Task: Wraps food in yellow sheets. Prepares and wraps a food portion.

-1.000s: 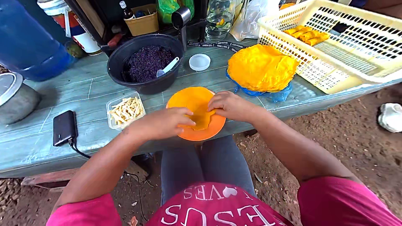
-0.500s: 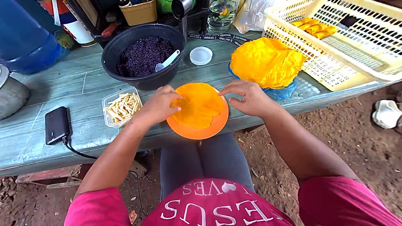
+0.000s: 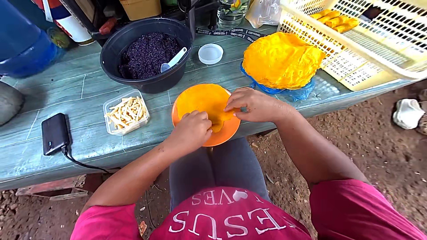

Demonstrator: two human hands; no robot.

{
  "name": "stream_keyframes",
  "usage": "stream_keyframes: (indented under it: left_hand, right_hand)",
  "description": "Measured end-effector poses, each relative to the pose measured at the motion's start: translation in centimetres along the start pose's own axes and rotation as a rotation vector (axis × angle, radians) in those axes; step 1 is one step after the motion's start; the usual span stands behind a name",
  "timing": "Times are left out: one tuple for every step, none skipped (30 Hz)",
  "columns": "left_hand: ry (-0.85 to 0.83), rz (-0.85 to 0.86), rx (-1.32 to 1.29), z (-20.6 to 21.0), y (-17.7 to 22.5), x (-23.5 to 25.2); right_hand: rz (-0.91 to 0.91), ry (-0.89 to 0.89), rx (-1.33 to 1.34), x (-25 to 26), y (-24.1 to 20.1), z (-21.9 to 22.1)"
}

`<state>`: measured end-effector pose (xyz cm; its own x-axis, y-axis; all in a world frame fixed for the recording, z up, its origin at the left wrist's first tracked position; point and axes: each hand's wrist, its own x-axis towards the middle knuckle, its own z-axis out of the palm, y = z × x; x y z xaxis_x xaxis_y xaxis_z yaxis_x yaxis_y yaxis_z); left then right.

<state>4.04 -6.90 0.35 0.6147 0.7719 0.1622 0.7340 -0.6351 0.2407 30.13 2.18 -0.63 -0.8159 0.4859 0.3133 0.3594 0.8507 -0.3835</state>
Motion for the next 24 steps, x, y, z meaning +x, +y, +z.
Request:
stream_keyframes:
  left_hand:
    - [0.018,0.036,0.022,0.1,-0.2,0.0]
    - [0.045,0.074,0.041,0.3,-0.5,0.0]
    - [0.068,0.104,0.053,0.4,-0.7,0.0]
    - [0.076,0.122,0.053,0.3,-0.9,-0.1]
    - [0.071,0.132,0.035,0.1,-1.3,-0.1]
    - [0.057,0.141,0.001,-0.3,-1.6,-0.2]
    - [0.043,0.150,-0.040,-0.7,-2.0,-0.3]
    - [0.031,0.156,-0.071,-1.2,-2.4,-0.5]
    - [0.028,0.161,-0.092,-1.7,-2.8,-0.6]
    - [0.025,0.172,-0.105,-2.1,-3.1,-0.8]
    - [0.007,0.190,-0.112,-2.6,-3.4,-1.0]
    - [-0.027,0.217,-0.110,-3.0,-3.8,-1.1]
    - [-0.071,0.244,-0.100,-3.4,-4.1,-1.3]
    - [-0.108,0.262,-0.096,-3.8,-4.4,-1.5]
    - [-0.139,0.265,-0.100,-4.2,-4.8,-1.7]
    - [-0.155,0.248,-0.118,-4.5,-5.1,-1.9]
    - [-0.166,0.197,-0.142,-4.9,-5.4,-2.1]
    - [-0.171,0.108,-0.168,-5.4,-5.8,-2.3]
    - [-0.152,-0.011,-0.186,-5.8,-6.0,-2.4]
    - [-0.106,-0.147,-0.189,-6.0,-6.2,-2.4]
    - [-0.060,-0.293,-0.165,-6.1,-6.2,-2.3]
    - [-0.028,-0.420,-0.127,-5.9,-6.3,-2.1]
    - [-0.022,-0.516,-0.097,-5.8,-6.3,-1.9]
    - [-0.019,-0.572,-0.081,-5.5,-6.3,-1.7]
  right_hand:
    - [0.006,0.005,-0.009,-0.2,0.0,-0.1]
    - [0.009,0.013,-0.031,-0.3,0.0,-0.1]
    - [0.012,0.022,-0.059,-0.3,-0.2,0.0]
    - [0.007,0.033,-0.091,-0.3,-0.3,0.2]
    - [0.002,0.034,-0.126,-0.2,-0.5,0.4]
    - [-0.006,0.029,-0.158,-0.1,-0.8,0.6]
    - [-0.020,0.022,-0.178,0.0,-1.0,0.7]
    - [-0.033,0.012,-0.181,0.1,-1.1,0.8]
    - [-0.041,-0.003,-0.175,0.1,-1.2,0.8]
    - [-0.049,-0.013,-0.155,0.1,-1.3,0.9]
    - [-0.052,-0.025,-0.131,0.0,-1.4,0.9]
    - [-0.055,-0.035,-0.120,-0.2,-1.6,0.9]
    - [-0.063,-0.039,-0.123,-0.3,-1.8,1.0]
    - [-0.075,-0.037,-0.126,-0.3,-2.1,1.1]
    - [-0.089,-0.037,-0.122,-0.3,-2.4,1.2]
    - [-0.103,-0.038,-0.114,-0.3,-2.6,1.2]
    - [-0.116,-0.037,-0.106,-0.3,-2.8,1.3]
    - [-0.122,-0.036,-0.097,-0.2,-2.7,1.3]
    - [-0.120,-0.036,-0.081,-0.1,-2.6,1.2]
    - [-0.109,-0.020,-0.066,0.0,-2.3,1.1]
    - [-0.083,0.007,-0.051,0.3,-2.1,0.9]
    - [-0.038,0.038,-0.044,0.6,-1.9,0.8]
    - [0.034,0.055,-0.043,1.1,-1.8,0.5]
    - [0.121,0.058,-0.046,1.7,-1.7,0.4]
